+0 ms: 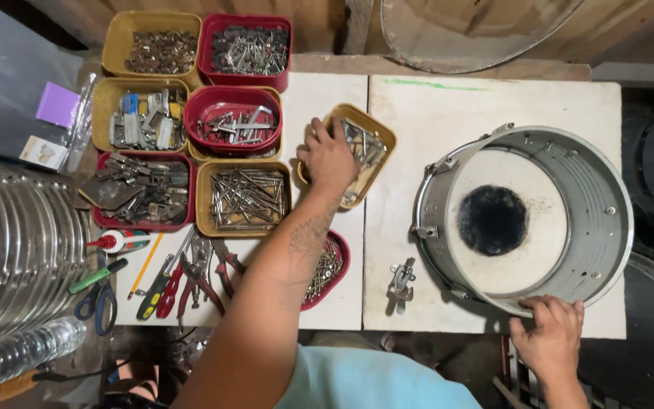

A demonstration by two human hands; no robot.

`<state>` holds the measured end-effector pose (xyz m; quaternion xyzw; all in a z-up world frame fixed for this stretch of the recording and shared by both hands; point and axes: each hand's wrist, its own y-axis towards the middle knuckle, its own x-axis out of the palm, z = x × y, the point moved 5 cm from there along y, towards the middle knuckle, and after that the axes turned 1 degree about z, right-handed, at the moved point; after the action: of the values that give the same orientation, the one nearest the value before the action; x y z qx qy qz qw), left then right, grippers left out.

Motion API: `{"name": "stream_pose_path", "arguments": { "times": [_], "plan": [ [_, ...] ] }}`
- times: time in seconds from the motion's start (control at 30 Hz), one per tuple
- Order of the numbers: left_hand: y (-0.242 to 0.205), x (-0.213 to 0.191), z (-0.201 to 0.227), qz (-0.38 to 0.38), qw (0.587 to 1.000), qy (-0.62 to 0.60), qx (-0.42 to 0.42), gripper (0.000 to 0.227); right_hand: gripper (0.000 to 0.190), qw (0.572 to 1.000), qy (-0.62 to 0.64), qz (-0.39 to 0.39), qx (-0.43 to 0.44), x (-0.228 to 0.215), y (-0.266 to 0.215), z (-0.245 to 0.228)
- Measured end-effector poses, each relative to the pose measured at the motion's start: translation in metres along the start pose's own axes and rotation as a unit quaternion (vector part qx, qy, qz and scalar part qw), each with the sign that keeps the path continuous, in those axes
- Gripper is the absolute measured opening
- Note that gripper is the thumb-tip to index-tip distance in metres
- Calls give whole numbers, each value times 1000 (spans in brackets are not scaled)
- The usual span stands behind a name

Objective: The person sorts through various containers of screws, bolts, and other hardware on a workbench. They pick up and examine small metal pieces, moving them between different bins and occasionally handling a metal bucket.

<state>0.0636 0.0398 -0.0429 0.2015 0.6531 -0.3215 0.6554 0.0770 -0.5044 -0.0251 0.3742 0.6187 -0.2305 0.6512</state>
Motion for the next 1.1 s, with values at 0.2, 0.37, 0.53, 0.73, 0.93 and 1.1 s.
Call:
{"name": "stream_pose_path", "arguments": {
  "times": [0.2, 0.37, 0.53, 0.73, 0.93, 1.1],
  "plan": [
    [13, -5, -19, -50, 992, -102, -60, 88, 35, 1000, 6, -3, -2, 1, 0, 1],
    [6, -20, -25, -52, 981, -176, -56, 74, 38, 1000, -7, -30, 8, 7, -5, 7],
    [-6, -53, -39, -108, 960, -255, -47, 88, 37, 999, -12, -46, 13, 6, -4, 7],
    [-26, -59, -74, -20, 919, -394, -18, 83, 38, 999, -11, -7, -32, 2, 0, 4],
    [-113, -93, -97, 50, 912, -406, 22, 44, 43, 998, -5, -6, -62, -4, 1, 4],
    [-223, -118, -70, -147, 893, -417, -85, 29, 46, 996, -11, -32, -84, -15, 7, 2]
  ]
}}
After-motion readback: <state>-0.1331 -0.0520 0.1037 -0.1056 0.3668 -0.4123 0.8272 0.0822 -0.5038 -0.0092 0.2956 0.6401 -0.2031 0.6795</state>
